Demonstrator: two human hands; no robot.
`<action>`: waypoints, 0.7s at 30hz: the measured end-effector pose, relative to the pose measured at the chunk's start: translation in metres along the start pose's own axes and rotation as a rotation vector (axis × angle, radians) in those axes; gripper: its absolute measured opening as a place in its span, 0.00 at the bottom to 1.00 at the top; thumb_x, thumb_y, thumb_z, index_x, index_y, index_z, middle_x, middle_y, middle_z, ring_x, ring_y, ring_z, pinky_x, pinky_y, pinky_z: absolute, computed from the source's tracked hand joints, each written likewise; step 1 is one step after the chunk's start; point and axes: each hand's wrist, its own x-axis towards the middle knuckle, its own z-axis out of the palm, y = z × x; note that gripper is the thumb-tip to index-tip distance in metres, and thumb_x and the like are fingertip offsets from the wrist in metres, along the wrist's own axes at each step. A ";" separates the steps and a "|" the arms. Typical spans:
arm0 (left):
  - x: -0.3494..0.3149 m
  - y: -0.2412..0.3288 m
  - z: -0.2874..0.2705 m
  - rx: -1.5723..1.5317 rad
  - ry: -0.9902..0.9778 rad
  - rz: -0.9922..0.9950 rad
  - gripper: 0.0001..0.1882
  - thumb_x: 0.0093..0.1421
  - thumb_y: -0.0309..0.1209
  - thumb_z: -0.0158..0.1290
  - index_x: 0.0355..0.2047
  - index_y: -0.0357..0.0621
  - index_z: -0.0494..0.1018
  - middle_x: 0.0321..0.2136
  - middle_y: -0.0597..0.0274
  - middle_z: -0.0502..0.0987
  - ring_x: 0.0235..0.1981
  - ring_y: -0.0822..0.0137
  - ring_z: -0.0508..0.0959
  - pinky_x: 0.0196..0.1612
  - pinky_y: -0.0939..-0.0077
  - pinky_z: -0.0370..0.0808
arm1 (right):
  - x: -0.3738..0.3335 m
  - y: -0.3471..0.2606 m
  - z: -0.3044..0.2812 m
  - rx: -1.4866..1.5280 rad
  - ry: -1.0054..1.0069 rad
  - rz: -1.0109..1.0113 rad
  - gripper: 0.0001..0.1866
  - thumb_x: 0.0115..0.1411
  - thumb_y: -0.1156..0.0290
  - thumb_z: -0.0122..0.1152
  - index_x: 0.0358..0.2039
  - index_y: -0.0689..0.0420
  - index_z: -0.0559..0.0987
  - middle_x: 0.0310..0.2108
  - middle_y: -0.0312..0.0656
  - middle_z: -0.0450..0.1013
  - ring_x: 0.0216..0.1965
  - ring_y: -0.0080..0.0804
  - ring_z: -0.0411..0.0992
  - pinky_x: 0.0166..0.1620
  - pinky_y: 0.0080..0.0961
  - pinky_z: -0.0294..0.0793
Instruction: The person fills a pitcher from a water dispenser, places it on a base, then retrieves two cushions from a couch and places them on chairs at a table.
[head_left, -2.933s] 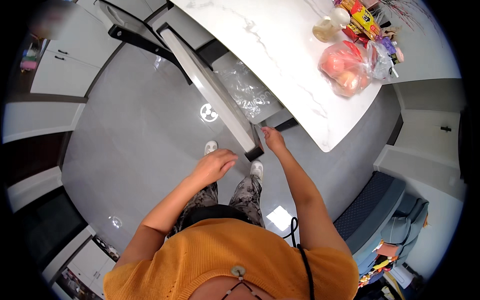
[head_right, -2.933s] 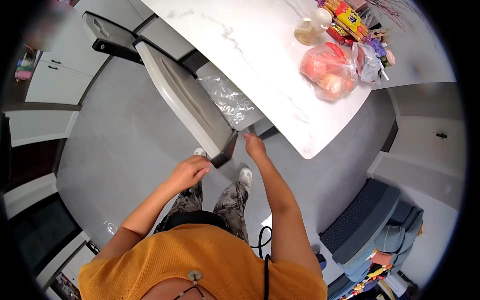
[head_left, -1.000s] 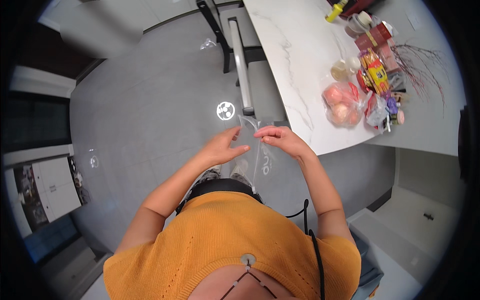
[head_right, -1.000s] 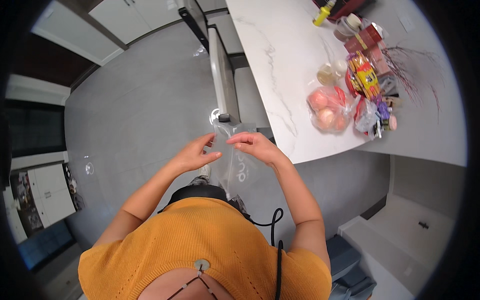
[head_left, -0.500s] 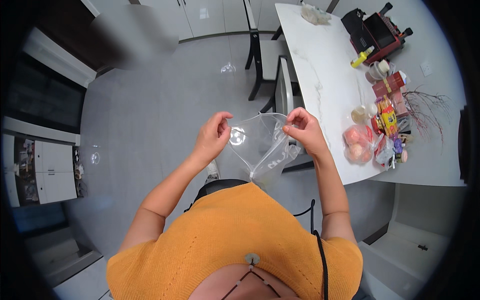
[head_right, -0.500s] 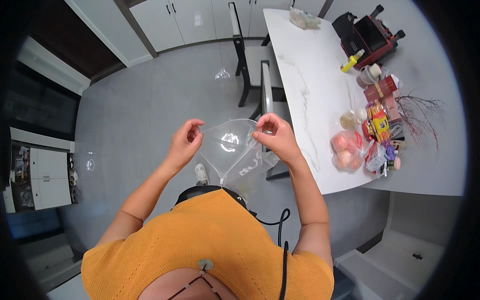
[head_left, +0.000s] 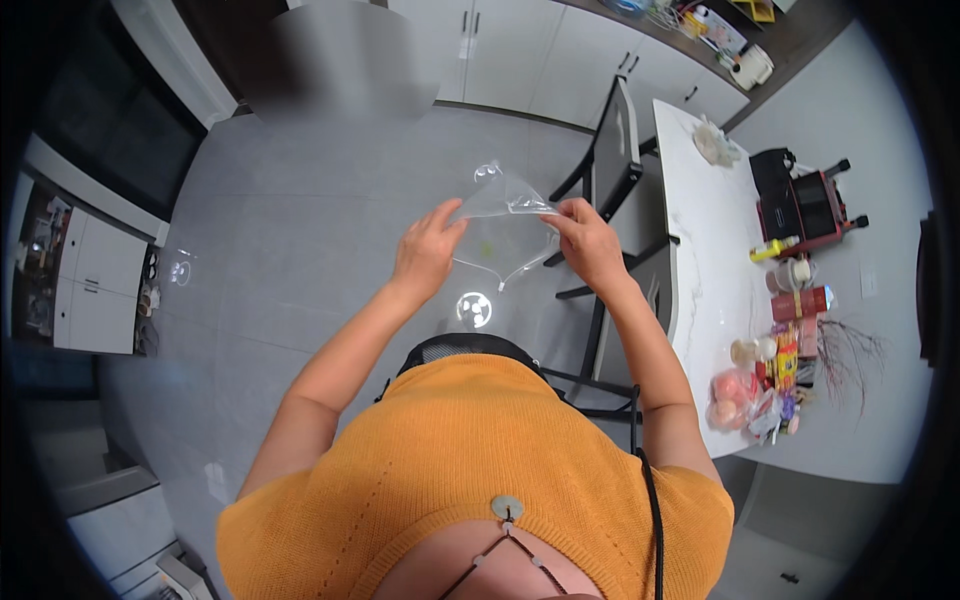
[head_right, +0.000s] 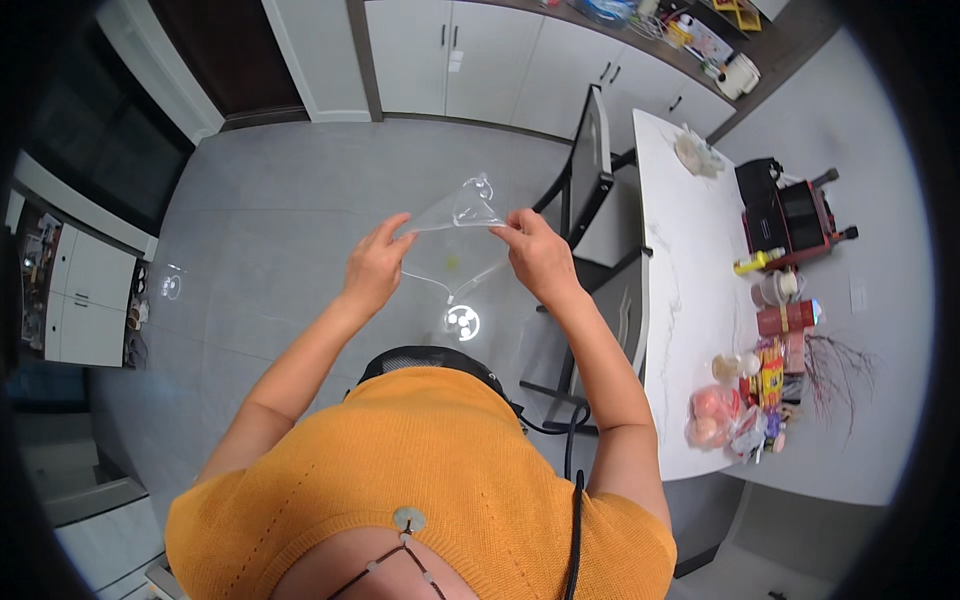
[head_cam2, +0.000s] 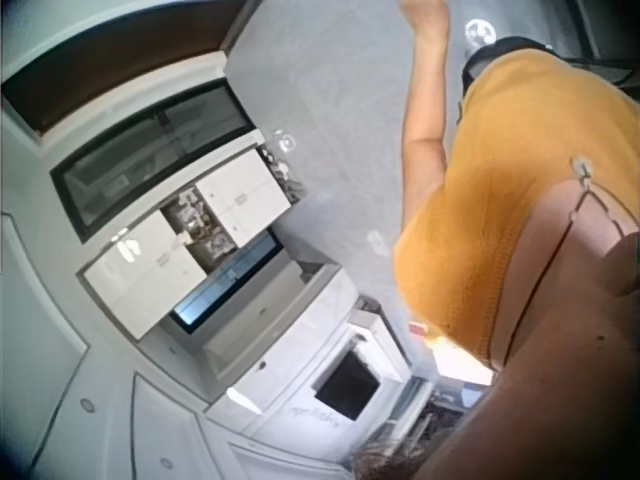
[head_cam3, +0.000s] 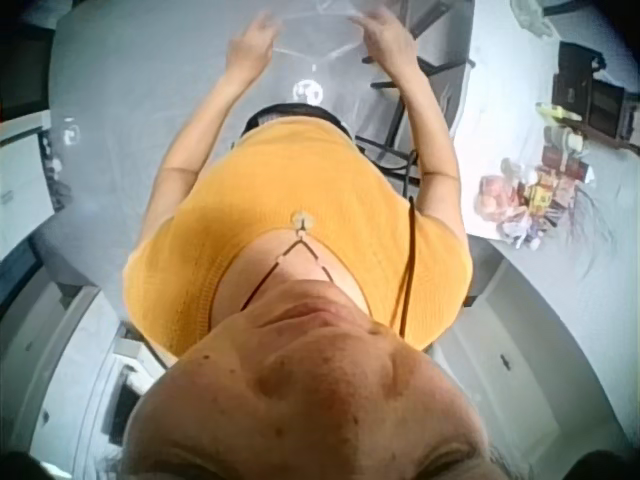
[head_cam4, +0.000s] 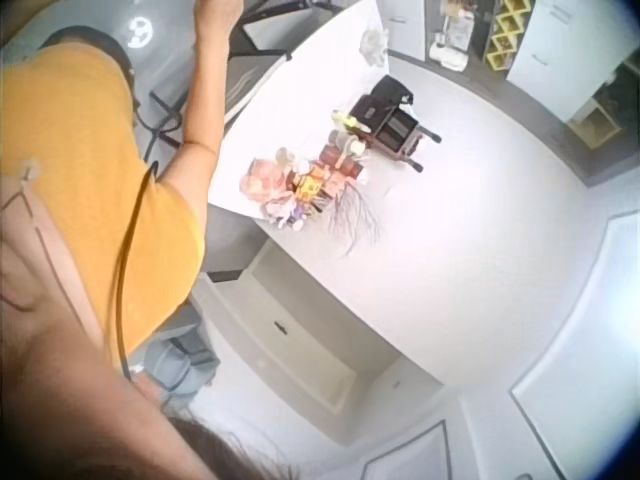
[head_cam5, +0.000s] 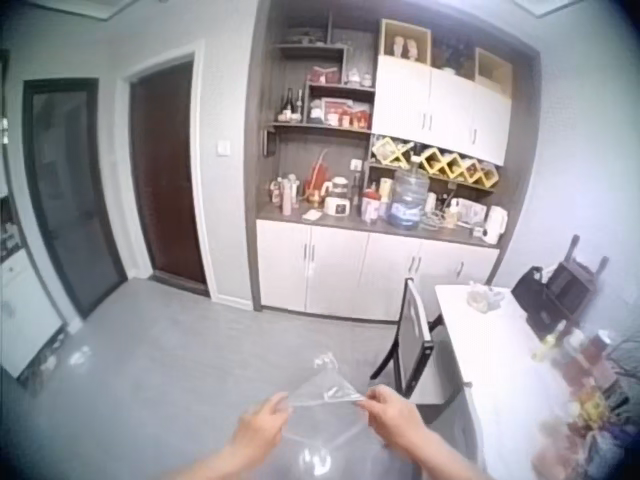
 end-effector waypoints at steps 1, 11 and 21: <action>0.007 -0.010 0.001 0.012 0.004 -0.010 0.15 0.48 0.17 0.50 0.38 0.39 0.73 0.46 0.56 0.71 0.40 0.57 0.76 0.39 0.65 0.74 | 0.010 0.006 0.008 -0.033 0.005 -0.033 0.21 0.45 0.86 0.56 0.39 0.51 0.79 0.36 0.40 0.69 0.35 0.36 0.73 0.33 0.28 0.74; 0.096 -0.095 0.042 -0.015 0.045 -0.166 0.27 0.47 0.15 0.50 0.51 0.42 0.68 0.49 0.55 0.69 0.44 0.55 0.74 0.44 0.64 0.73 | 0.133 0.065 0.049 -0.062 0.110 -0.157 0.24 0.41 0.86 0.57 0.42 0.54 0.77 0.37 0.41 0.71 0.34 0.38 0.72 0.33 0.29 0.74; 0.256 -0.189 0.119 -0.065 -0.048 -0.169 0.23 0.45 0.14 0.49 0.43 0.46 0.74 0.46 0.58 0.71 0.37 0.58 0.74 0.39 0.66 0.73 | 0.268 0.200 0.082 0.071 0.100 -0.011 0.23 0.43 0.83 0.58 0.44 0.54 0.76 0.39 0.41 0.70 0.37 0.39 0.71 0.36 0.31 0.75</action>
